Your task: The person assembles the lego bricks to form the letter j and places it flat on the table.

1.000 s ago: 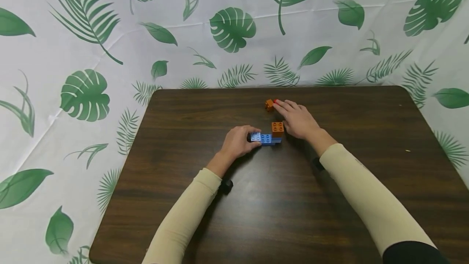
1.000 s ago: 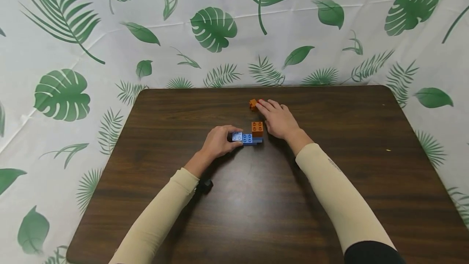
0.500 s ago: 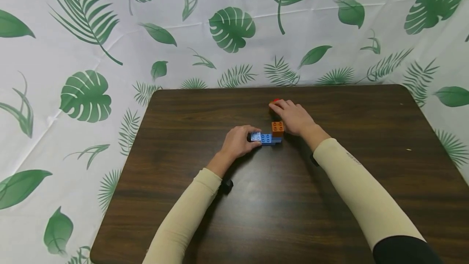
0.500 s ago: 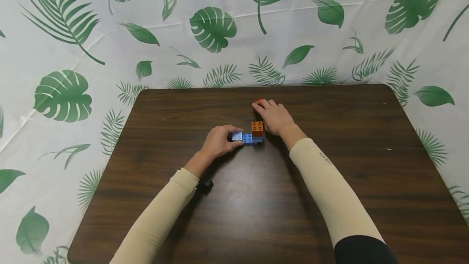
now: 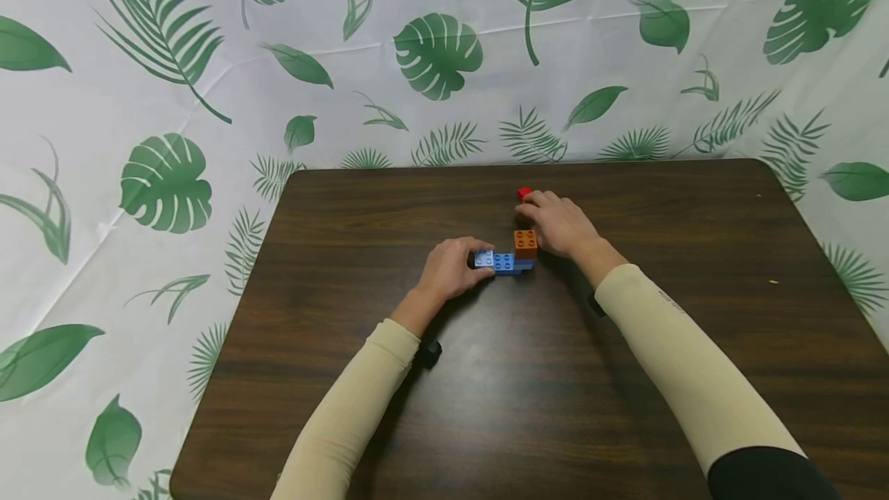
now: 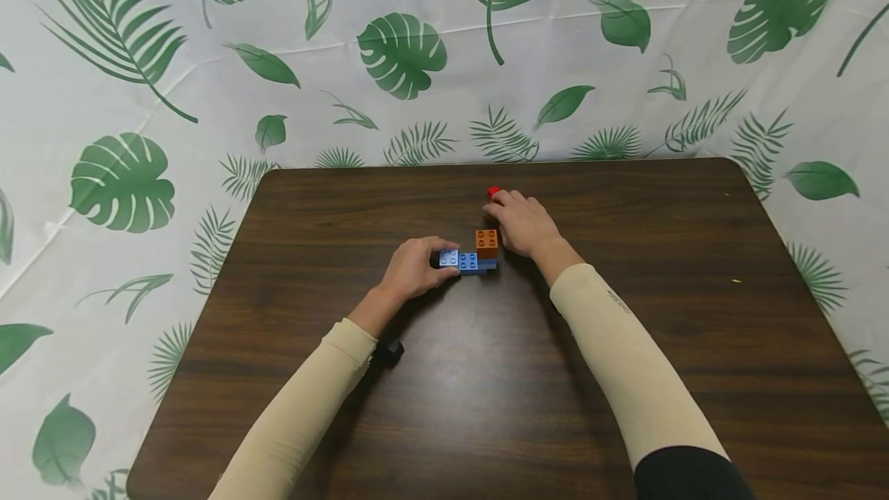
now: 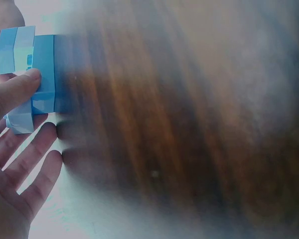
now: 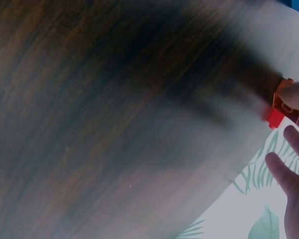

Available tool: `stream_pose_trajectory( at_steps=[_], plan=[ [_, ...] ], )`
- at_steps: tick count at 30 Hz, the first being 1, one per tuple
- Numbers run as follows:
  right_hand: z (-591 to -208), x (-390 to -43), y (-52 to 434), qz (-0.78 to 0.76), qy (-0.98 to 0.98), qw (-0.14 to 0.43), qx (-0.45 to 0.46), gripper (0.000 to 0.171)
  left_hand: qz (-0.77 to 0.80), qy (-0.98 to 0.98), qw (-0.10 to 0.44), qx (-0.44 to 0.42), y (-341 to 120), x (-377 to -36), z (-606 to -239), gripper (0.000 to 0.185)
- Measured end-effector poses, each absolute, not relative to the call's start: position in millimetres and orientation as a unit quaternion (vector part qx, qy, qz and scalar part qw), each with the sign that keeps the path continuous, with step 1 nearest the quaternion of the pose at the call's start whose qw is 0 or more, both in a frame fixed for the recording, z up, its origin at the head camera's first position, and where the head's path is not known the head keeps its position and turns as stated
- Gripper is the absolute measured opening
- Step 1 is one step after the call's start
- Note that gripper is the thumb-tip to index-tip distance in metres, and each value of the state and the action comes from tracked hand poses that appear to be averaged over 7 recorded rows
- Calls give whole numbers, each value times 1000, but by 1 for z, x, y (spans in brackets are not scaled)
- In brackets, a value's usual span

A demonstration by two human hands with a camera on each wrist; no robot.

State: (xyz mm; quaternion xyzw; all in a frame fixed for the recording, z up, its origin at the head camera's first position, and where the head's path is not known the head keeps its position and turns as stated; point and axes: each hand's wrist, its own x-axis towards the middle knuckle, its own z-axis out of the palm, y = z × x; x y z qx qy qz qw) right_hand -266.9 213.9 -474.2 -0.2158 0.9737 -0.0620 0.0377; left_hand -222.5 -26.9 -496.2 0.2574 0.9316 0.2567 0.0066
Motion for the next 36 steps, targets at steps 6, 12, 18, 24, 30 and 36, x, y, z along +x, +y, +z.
stream_pose_trajectory(
  at_steps=[6, 12, 18, 24, 30, 36],
  plan=[
    [-474, -266, 215, -143, 974, 51, -171, 33, 254, 932, 11, 257, -26, -222, -495, 40],
    [-475, -265, 222, -167, 973, 45, -154, 24, 256, 932, 6, 257, -25, -222, -495, 40],
    [-472, -259, 232, -186, 973, 39, -131, 25, 257, 931, 4, 260, -25, -222, -495, 41],
    [-459, -249, 236, -224, 965, 24, -134, 25, 261, 930, 7, 259, -26, -222, -496, 41],
    [-445, -239, 238, -258, 952, -10, -163, 33, 257, 931, 6, 258, -27, -222, -497, 40],
    [-429, -224, 236, -293, 934, -45, -200, 45, 257, 932, 2, 256, -26, -222, -495, 40]
  ],
)
